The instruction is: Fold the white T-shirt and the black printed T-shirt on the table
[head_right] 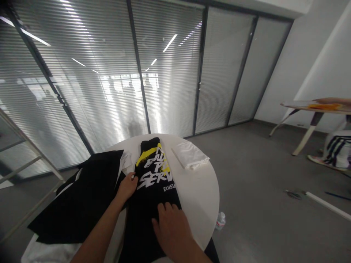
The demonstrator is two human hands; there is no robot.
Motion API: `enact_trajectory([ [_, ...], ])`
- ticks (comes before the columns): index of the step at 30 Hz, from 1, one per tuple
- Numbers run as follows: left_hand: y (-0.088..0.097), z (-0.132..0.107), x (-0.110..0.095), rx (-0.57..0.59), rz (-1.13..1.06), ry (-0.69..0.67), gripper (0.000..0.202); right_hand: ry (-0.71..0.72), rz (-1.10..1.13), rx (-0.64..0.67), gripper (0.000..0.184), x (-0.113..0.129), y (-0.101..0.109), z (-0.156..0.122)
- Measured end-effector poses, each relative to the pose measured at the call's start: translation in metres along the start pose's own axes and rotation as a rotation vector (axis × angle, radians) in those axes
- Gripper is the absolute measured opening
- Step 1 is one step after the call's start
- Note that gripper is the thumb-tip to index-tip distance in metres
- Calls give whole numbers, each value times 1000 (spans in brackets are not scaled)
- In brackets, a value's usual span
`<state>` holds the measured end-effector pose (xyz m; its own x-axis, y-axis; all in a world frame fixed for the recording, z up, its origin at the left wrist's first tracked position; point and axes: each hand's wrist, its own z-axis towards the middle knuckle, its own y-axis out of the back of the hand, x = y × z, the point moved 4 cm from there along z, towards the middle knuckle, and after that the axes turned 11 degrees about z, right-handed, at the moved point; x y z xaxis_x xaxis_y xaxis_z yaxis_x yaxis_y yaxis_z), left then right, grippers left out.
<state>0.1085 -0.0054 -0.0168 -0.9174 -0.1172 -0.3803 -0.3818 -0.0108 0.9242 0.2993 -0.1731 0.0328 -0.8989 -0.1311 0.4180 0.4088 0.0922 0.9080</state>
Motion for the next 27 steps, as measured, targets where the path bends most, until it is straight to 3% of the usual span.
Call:
enact_trajectory([
  [3,2,25,2,48,31,65,47,-74,-8,11,24,-24,6,-11],
  [6,1,51,-2,62,45,80,54,-54,37,120,29,-36,9,-18],
  [11,0,82,-6,20,20,114,33,64,177,351,16,-42,20,-17],
  [14,1,89,1,24,-59,149,28,74,282,420,15,-48,26,-16],
  [20,5,91,15,4,-159,204,35,78,381,487,18,-58,30,-19],
  [27,12,102,-1,-52,124,108,44,170,463,489,19,-68,34,-6],
])
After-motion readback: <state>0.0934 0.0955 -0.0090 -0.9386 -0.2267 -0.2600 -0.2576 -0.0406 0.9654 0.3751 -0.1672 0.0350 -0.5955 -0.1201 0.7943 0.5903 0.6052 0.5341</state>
